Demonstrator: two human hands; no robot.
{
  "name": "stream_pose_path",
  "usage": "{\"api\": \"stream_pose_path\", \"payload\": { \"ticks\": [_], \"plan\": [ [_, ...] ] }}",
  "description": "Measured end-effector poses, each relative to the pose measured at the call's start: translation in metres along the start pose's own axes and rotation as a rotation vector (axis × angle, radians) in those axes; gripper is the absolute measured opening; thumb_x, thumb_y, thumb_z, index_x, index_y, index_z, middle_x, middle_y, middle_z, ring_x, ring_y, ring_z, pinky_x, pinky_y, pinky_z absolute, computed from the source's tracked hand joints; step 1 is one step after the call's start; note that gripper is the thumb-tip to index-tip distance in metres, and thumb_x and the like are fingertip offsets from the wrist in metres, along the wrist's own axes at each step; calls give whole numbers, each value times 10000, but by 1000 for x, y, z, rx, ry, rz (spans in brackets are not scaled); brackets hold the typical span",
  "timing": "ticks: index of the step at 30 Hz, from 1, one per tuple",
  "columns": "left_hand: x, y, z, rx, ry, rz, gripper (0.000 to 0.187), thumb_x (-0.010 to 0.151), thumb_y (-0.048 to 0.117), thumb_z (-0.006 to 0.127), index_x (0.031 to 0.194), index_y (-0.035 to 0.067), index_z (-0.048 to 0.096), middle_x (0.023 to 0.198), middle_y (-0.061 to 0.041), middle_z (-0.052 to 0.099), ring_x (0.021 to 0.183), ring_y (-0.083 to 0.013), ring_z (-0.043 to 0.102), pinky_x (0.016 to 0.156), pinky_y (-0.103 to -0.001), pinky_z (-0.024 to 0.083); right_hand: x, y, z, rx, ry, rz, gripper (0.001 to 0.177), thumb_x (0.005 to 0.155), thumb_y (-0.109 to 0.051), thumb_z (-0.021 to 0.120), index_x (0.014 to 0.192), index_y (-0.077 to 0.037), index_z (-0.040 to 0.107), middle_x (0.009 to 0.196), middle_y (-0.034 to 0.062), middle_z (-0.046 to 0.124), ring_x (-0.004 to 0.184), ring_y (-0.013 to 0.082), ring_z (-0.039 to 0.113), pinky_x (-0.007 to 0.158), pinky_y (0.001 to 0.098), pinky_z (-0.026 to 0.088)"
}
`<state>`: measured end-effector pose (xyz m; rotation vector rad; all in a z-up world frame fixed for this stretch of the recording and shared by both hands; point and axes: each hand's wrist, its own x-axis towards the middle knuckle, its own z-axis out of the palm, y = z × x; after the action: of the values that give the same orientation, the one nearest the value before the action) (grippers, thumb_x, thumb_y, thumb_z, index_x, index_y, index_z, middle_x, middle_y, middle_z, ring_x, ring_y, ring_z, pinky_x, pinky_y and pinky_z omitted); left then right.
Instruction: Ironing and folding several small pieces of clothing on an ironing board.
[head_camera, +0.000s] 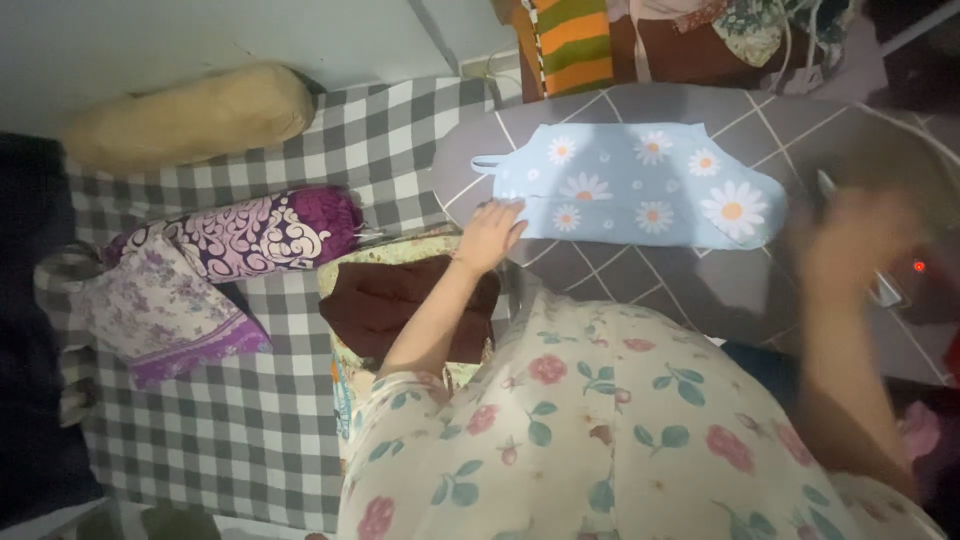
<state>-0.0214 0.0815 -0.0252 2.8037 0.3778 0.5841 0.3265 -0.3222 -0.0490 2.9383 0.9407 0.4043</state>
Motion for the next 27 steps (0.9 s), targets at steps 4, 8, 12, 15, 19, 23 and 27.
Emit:
{"api": "stream_pose_path", "payload": {
  "ticks": [4, 8, 12, 15, 19, 23, 27],
  "plan": [
    [-11, -15, -30, -99, -176, -58, 345, 952, 273, 714, 1217, 62, 650, 1014, -135, 661, 991, -354, 616, 916, -484, 484, 1, 138, 145, 191, -243, 254, 615, 986, -561, 569, 1275, -26, 479, 1299, 229, 412, 1157, 350, 384, 895, 522, 311],
    [-11, -21, -50, -206, -211, -148, 292, 869, 250, 770, 1105, 89, 711, 982, -108, 663, 995, -338, 607, 891, -458, 474, 10, 164, 175, 291, -667, 327, 652, 899, -532, 684, 1380, -115, 545, 1266, 180, 560, 1086, 315, 583, 921, 451, 473],
    [-20, -46, -36, -326, -249, -226, 304, 786, 204, 814, 1072, 110, 770, 985, -116, 750, 978, -333, 662, 871, -439, 522, 45, 28, -27, 270, -725, 150, 655, 978, -601, 619, 1143, 30, 679, 972, 218, 665, 884, 341, 653, 759, 475, 537],
    [-23, -65, -29, -539, -409, -451, 320, 796, 174, 800, 1108, 113, 769, 981, -136, 767, 862, -270, 723, 799, -389, 558, 50, -96, -151, -83, -557, -380, 726, 912, -783, 572, 1149, -117, 739, 893, 173, 771, 805, 311, 768, 726, 441, 606],
    [-31, -85, -25, -509, -458, -539, 230, 855, 194, 797, 1074, 122, 809, 918, -96, 793, 790, -202, 724, 760, -355, 545, 20, -162, -74, -37, -522, -543, 477, 917, -610, 594, 1063, -189, 761, 869, 107, 790, 734, 248, 770, 697, 425, 602],
    [-38, -101, -8, -747, -350, -653, 187, 901, 178, 760, 1046, 64, 790, 826, -63, 761, 743, -147, 684, 719, -326, 546, 29, -231, -130, 194, -552, -462, 552, 894, -654, 641, 983, -118, 736, 891, 159, 758, 783, 337, 744, 698, 459, 591],
    [-46, -118, 7, -987, -288, -643, 175, 884, 150, 749, 1015, 38, 781, 848, -56, 754, 742, -138, 677, 705, -315, 552, 33, -294, -153, 418, -392, -562, 566, 876, -621, 679, 987, -68, 720, 862, 181, 734, 769, 360, 732, 692, 482, 578]
  ]
}}
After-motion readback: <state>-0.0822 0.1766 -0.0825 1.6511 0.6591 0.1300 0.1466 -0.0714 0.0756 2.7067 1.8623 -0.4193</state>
